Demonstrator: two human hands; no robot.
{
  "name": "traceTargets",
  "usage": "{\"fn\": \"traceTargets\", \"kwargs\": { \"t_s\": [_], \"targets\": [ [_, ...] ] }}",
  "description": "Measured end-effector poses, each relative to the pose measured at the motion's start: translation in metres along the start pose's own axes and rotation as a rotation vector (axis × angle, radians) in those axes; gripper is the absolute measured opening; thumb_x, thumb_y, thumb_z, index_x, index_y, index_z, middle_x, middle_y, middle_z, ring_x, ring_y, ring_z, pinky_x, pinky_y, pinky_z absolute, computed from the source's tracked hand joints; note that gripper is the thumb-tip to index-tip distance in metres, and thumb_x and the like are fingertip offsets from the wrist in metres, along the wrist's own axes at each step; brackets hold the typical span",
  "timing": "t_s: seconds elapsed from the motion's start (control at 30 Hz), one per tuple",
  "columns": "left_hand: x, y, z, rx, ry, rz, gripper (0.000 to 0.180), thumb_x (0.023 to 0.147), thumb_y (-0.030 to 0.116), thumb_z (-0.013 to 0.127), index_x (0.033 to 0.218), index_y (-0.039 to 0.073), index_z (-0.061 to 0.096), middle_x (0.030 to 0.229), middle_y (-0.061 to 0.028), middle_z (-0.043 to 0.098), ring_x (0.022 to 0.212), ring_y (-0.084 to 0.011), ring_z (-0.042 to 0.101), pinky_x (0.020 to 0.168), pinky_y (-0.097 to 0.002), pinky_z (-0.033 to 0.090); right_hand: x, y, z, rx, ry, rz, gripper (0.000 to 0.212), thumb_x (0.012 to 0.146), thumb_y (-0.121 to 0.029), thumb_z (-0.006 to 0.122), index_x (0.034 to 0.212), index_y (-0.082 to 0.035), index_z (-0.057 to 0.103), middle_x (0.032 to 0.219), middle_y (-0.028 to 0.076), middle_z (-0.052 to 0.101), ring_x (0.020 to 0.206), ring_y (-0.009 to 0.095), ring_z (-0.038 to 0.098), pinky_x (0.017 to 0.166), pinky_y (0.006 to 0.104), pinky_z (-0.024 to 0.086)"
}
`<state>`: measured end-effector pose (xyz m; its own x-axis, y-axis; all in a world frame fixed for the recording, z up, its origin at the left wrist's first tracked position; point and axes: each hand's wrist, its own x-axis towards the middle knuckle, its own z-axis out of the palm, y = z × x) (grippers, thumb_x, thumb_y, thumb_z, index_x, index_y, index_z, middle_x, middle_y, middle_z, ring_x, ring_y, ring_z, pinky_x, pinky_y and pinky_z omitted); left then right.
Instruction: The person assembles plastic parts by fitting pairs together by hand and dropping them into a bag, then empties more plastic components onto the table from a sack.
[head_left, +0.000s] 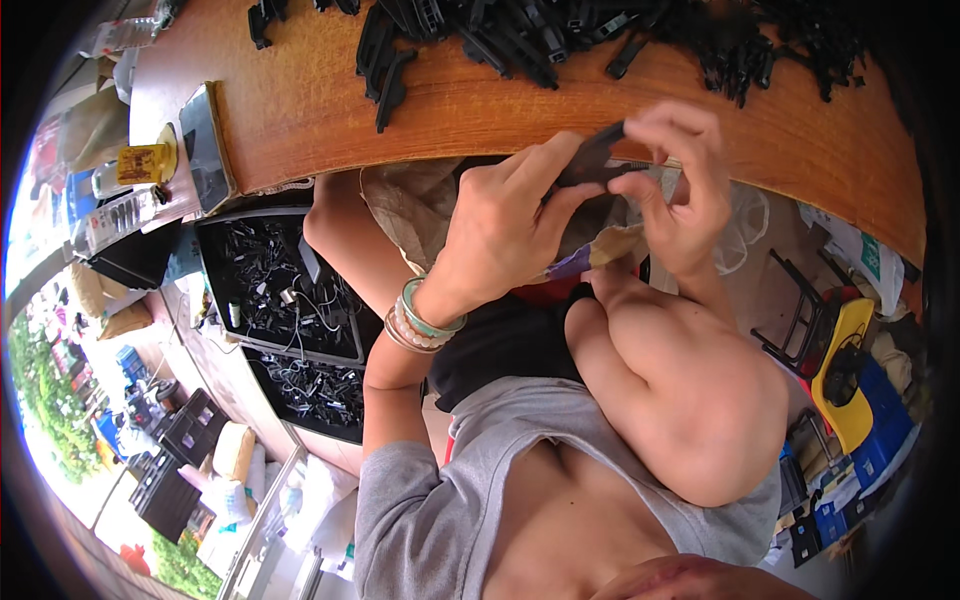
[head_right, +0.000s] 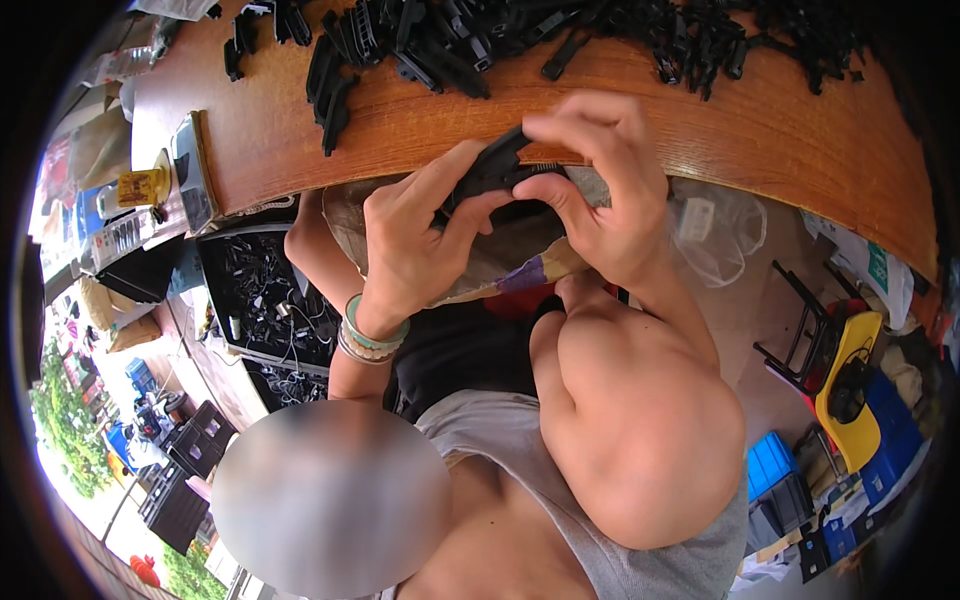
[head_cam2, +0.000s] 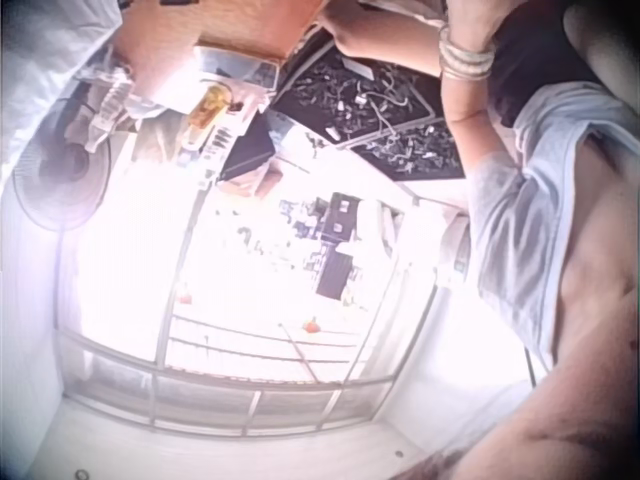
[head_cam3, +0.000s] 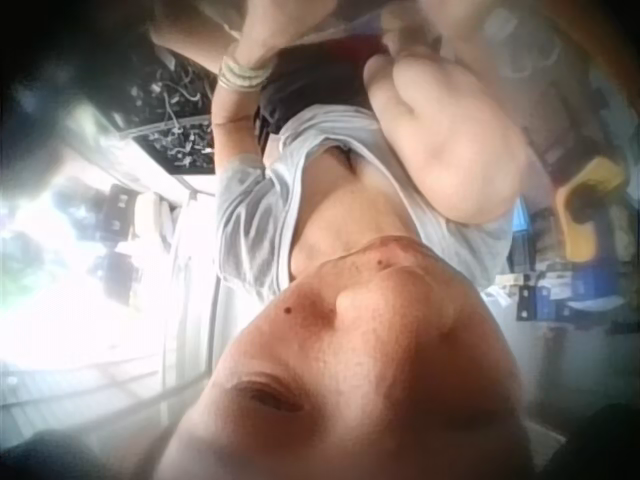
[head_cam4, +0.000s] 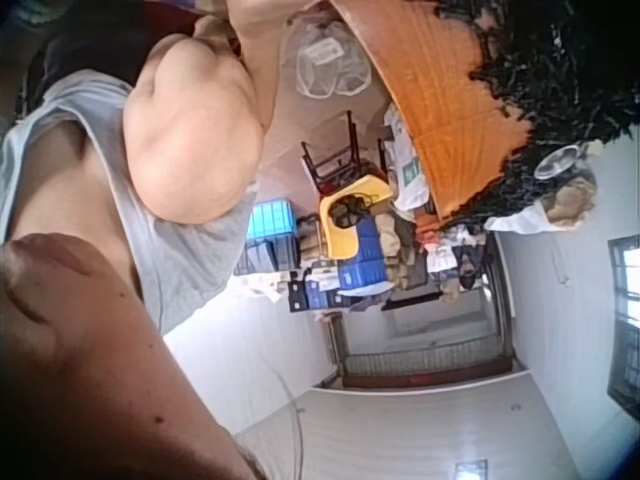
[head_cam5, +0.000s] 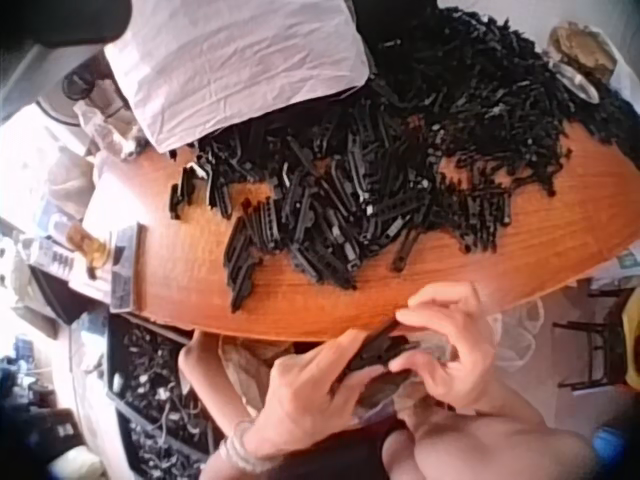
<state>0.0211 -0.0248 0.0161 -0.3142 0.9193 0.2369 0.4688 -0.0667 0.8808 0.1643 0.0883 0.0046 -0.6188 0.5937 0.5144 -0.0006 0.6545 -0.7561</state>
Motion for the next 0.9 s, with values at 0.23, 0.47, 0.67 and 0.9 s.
{"fn": "traceTargets", "kwargs": {
  "t_s": [0.23,0.47,0.67,0.9],
  "targets": [
    [-0.001,0.005,-0.007,0.145,-0.056,0.131,0.032,0.075,0.001,0.072,0.105,-0.002,0.063,0.074,-0.012,0.065,0.054,-0.0173,0.063,0.05,-0.0264,0.049,0.0,0.001,0.0,0.13,-0.119,-0.028,0.033,0.073,0.003,0.071,0.104,0.001,0.061,0.097,0.013,0.064,0.079,0.024,0.062,0.065,0.0287,0.051],
    [0.001,-0.004,0.0,0.047,-0.023,0.126,0.033,0.073,0.001,0.073,0.105,-0.002,0.064,0.072,-0.0119,0.064,0.053,-0.0181,0.062,0.051,-0.0263,0.049,-0.002,0.004,0.001,0.105,-0.044,-0.064,0.031,0.07,0.007,0.072,0.098,0.0,0.063,0.09,0.012,0.066,0.075,0.023,0.063,0.063,0.0295,0.05],
    [-0.003,-0.01,-0.003,-0.026,-0.011,0.079,0.029,0.076,0.006,0.072,0.102,-0.001,0.062,0.07,-0.0147,0.059,0.056,-0.0285,0.058,0.049,-0.0346,0.046,-0.001,-0.001,0.004,0.131,-0.057,-0.023,0.031,0.071,0.005,0.072,0.1,0.0,0.064,0.087,0.011,0.066,0.073,0.024,0.063,0.064,0.0297,0.05],
    [-0.001,-0.014,-0.013,-0.055,-0.103,0.051,0.029,0.076,0.015,0.076,0.096,-0.001,0.064,0.075,-0.0142,0.062,0.062,-0.0244,0.062,0.055,-0.0317,0.049,-0.004,-0.002,0.001,0.119,-0.166,0.079,0.026,0.072,0.003,0.072,0.097,-0.001,0.066,0.087,0.013,0.065,0.074,0.024,0.063,0.062,0.0299,0.049]
  ]
}}
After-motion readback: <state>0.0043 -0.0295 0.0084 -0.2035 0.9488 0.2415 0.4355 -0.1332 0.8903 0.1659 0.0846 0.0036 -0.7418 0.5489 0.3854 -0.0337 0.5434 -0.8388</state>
